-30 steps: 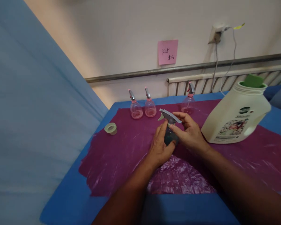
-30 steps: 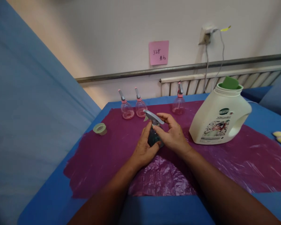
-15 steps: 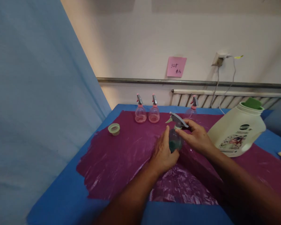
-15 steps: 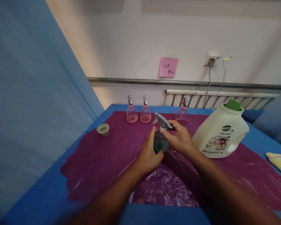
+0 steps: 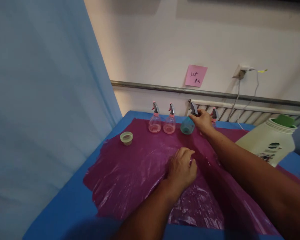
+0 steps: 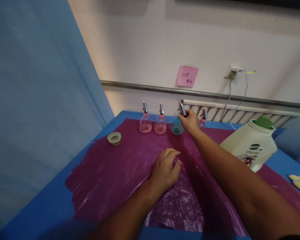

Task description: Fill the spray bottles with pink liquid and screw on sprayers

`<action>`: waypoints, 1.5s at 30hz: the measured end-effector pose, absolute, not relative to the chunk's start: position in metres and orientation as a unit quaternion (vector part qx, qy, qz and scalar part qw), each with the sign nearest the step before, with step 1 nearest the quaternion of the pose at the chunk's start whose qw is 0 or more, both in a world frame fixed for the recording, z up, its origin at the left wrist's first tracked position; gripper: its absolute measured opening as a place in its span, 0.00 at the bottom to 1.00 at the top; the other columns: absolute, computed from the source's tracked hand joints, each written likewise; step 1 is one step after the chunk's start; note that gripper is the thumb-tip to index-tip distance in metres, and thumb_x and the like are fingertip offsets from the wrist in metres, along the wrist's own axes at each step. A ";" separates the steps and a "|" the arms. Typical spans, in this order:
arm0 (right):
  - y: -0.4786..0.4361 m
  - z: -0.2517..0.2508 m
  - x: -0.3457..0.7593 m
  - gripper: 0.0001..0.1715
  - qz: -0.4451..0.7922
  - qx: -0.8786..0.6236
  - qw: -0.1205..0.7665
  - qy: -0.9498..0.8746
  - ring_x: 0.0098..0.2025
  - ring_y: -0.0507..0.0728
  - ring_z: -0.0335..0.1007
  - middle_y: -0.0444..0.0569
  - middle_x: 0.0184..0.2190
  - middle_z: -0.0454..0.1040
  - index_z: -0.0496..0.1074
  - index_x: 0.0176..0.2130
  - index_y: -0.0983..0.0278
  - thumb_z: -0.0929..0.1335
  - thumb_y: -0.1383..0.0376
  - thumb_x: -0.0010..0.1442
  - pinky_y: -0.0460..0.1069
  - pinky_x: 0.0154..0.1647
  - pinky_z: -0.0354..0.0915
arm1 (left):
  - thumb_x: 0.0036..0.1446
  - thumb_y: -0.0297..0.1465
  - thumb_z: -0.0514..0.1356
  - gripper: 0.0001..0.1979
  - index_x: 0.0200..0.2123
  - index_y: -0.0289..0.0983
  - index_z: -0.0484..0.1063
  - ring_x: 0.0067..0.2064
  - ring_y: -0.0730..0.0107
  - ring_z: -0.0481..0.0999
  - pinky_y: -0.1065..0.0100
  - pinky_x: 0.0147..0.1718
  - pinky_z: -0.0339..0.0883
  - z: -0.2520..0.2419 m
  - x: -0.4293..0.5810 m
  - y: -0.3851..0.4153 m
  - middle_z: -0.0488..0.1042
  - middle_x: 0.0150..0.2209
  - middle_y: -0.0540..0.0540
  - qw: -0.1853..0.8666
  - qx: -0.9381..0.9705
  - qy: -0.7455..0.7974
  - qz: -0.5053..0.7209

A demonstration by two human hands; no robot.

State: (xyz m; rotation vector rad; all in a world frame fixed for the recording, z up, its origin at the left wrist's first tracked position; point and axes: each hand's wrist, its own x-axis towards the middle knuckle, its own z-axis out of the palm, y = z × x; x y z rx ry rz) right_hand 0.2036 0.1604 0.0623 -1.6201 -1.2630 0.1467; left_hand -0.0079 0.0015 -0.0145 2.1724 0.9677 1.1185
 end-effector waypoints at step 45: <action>0.023 0.090 0.195 0.19 0.003 -0.615 0.589 -0.525 0.32 0.58 0.74 0.49 0.35 0.84 0.84 0.48 0.62 0.71 0.52 0.67 0.53 0.38 0.70 | 0.67 0.32 0.68 0.32 0.72 0.41 0.66 0.71 0.48 0.74 0.44 0.72 0.69 0.000 -0.006 0.000 0.74 0.69 0.37 0.254 0.765 0.400 0.435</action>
